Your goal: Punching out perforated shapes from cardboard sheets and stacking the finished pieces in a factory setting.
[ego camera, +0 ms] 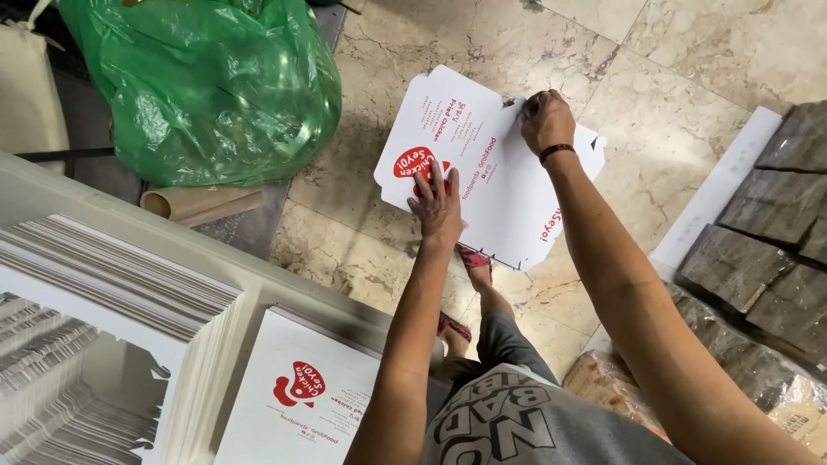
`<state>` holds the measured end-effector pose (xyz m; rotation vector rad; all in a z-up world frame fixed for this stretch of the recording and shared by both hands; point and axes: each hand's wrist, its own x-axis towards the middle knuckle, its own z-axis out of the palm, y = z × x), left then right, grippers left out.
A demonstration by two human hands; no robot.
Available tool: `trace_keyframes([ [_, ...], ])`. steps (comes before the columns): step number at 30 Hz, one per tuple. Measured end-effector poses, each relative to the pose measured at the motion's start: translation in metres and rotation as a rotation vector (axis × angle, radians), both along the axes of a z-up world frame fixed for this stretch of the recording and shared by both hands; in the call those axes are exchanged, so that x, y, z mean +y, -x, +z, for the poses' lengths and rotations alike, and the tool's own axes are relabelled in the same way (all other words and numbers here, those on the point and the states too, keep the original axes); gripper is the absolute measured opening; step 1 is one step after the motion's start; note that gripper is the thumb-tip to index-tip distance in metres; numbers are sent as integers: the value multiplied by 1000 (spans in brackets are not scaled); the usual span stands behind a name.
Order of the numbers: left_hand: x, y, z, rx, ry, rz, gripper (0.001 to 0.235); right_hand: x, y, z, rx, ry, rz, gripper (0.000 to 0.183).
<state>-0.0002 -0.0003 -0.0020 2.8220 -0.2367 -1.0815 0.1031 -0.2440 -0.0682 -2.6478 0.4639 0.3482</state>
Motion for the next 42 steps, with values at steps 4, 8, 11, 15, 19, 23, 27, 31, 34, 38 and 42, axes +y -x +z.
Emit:
trace_keyframes([
  [4,-1,4,-4,-8,-6,2,118,-12,5,-20,-90,-83,65,10],
  [8,-2,2,2,-8,-29,-6,119,-5,19,15,-295,-357,-90,7],
  [11,-3,4,1,-20,-19,-3,118,3,28,48,-372,-648,-572,13],
  [15,-9,17,-28,-92,-2,78,122,-16,25,-11,-446,-733,-675,15],
  [19,-8,2,-17,-353,-55,60,62,47,-17,57,-645,-1011,-717,11],
  [23,-10,4,4,22,-23,-1,80,128,-67,182,-1109,-1095,-273,10],
  [27,-11,16,-40,-676,1,133,45,179,-132,286,-1621,-976,-7,13],
  [31,-9,9,-11,-63,54,92,77,160,-190,228,-1425,-851,115,9],
  [34,-13,6,-53,-461,12,114,59,144,-227,185,-1251,-752,209,6],
  [38,-16,29,-79,-515,-84,73,56,90,-150,127,-910,-516,233,8],
  [42,-7,16,-43,-239,17,34,82,10,-34,25,-567,-492,60,23],
])
